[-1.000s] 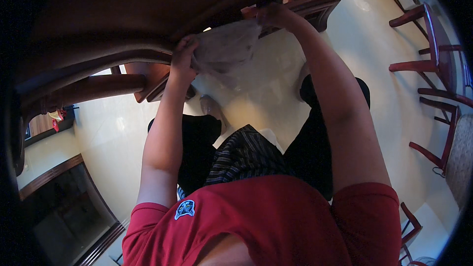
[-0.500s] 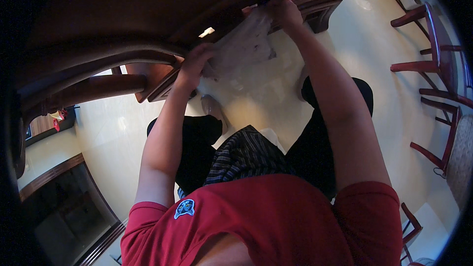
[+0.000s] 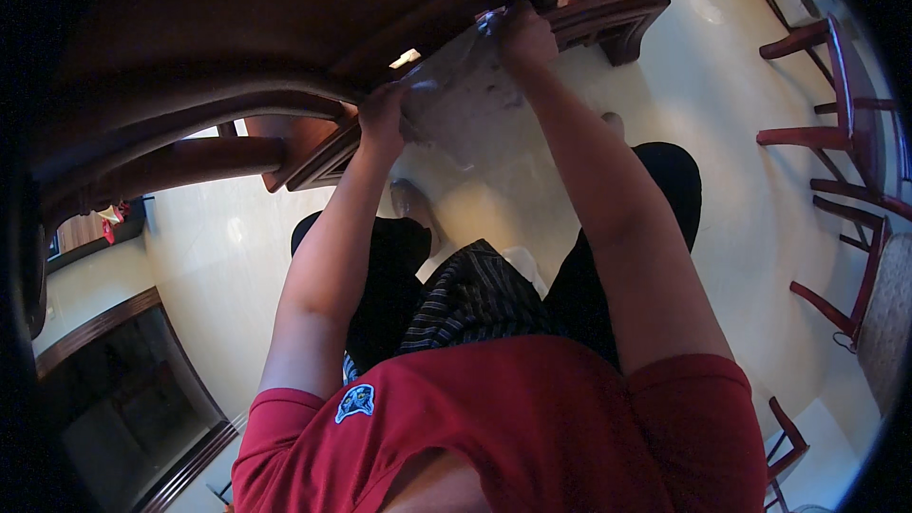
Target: The person wipes various surfaces and crevices of a wooden chair using a cloth, folding and adjusting the cloth by hand throughout the process.
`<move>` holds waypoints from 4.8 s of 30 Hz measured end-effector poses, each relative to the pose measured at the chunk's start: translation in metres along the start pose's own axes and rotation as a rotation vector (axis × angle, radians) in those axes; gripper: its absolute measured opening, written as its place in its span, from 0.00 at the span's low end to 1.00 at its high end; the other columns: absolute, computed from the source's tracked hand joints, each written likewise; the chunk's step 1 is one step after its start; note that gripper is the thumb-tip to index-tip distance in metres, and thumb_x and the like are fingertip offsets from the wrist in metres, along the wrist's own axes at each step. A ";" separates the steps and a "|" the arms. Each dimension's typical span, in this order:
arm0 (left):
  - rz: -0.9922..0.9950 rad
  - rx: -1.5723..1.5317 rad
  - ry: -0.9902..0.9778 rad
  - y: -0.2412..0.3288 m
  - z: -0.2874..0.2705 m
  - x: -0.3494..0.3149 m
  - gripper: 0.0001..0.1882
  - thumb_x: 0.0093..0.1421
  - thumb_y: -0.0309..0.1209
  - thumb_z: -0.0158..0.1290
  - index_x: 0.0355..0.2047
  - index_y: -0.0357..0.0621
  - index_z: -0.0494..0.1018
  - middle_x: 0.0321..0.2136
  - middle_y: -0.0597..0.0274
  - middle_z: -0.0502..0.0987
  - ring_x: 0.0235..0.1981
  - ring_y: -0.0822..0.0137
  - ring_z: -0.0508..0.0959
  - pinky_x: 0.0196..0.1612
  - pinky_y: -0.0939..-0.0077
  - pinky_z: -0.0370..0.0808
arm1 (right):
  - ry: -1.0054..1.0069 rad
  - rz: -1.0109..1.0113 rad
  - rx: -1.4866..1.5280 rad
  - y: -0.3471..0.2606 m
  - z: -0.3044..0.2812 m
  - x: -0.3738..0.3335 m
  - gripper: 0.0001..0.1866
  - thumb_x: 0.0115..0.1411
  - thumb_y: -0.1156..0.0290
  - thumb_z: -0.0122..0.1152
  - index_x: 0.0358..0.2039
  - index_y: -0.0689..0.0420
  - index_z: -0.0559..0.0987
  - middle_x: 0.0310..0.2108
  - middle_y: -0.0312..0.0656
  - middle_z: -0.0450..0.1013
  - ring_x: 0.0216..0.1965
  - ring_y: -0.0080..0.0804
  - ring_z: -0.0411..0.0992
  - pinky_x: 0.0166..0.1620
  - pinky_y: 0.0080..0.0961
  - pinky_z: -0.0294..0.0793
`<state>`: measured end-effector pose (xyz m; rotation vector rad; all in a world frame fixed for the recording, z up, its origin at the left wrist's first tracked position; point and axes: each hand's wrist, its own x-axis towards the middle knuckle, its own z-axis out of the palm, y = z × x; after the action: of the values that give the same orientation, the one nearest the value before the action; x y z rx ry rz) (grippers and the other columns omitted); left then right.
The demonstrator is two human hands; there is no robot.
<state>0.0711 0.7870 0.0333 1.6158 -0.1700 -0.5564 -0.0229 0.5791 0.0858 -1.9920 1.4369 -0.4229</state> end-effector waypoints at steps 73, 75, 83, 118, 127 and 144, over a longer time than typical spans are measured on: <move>-0.032 0.533 0.389 0.037 0.014 -0.039 0.13 0.46 0.39 0.55 0.31 0.51 0.80 0.31 0.49 0.78 0.37 0.50 0.78 0.43 0.63 0.74 | 0.163 -0.119 0.280 0.003 0.022 -0.021 0.17 0.46 0.61 0.65 0.35 0.56 0.78 0.37 0.53 0.75 0.41 0.51 0.73 0.45 0.40 0.70; -0.015 0.624 0.354 0.038 0.011 -0.036 0.13 0.46 0.40 0.55 0.31 0.49 0.80 0.31 0.49 0.78 0.36 0.50 0.78 0.42 0.63 0.74 | 0.148 -0.077 0.272 -0.002 0.020 -0.020 0.16 0.46 0.61 0.65 0.35 0.55 0.78 0.37 0.53 0.75 0.42 0.51 0.72 0.45 0.40 0.70; 0.041 0.601 0.269 0.022 0.007 -0.038 0.19 0.50 0.46 0.55 0.31 0.43 0.79 0.26 0.49 0.79 0.31 0.53 0.79 0.38 0.65 0.72 | 0.153 -0.188 0.187 -0.001 0.016 -0.017 0.14 0.46 0.61 0.64 0.33 0.53 0.80 0.34 0.51 0.76 0.40 0.52 0.73 0.44 0.42 0.72; -0.123 -0.011 -0.041 0.047 0.010 -0.070 0.13 0.53 0.37 0.59 0.29 0.38 0.75 0.22 0.71 0.71 0.23 0.79 0.66 0.28 0.83 0.64 | 0.340 -0.113 0.702 0.033 0.006 -0.019 0.13 0.54 0.63 0.60 0.30 0.60 0.70 0.27 0.47 0.72 0.29 0.38 0.70 0.37 0.34 0.68; 0.023 0.008 -0.166 0.053 0.058 -0.073 0.13 0.55 0.37 0.57 0.31 0.38 0.74 0.23 0.69 0.72 0.26 0.79 0.68 0.31 0.81 0.66 | 0.267 -0.583 -0.076 0.040 -0.013 -0.020 0.16 0.52 0.72 0.48 0.43 0.56 0.69 0.47 0.46 0.69 0.51 0.46 0.65 0.50 0.39 0.60; 0.236 0.125 -0.196 0.074 0.028 -0.076 0.14 0.60 0.37 0.51 0.37 0.37 0.71 0.32 0.60 0.74 0.34 0.74 0.72 0.39 0.80 0.70 | 0.354 -0.753 0.208 0.019 0.038 -0.060 0.18 0.42 0.78 0.55 0.38 0.54 0.74 0.42 0.46 0.68 0.48 0.48 0.64 0.49 0.41 0.66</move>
<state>0.0082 0.7851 0.1229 1.6321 -0.5438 -0.5283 -0.0352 0.6429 0.0512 -2.2988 0.7180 -1.2433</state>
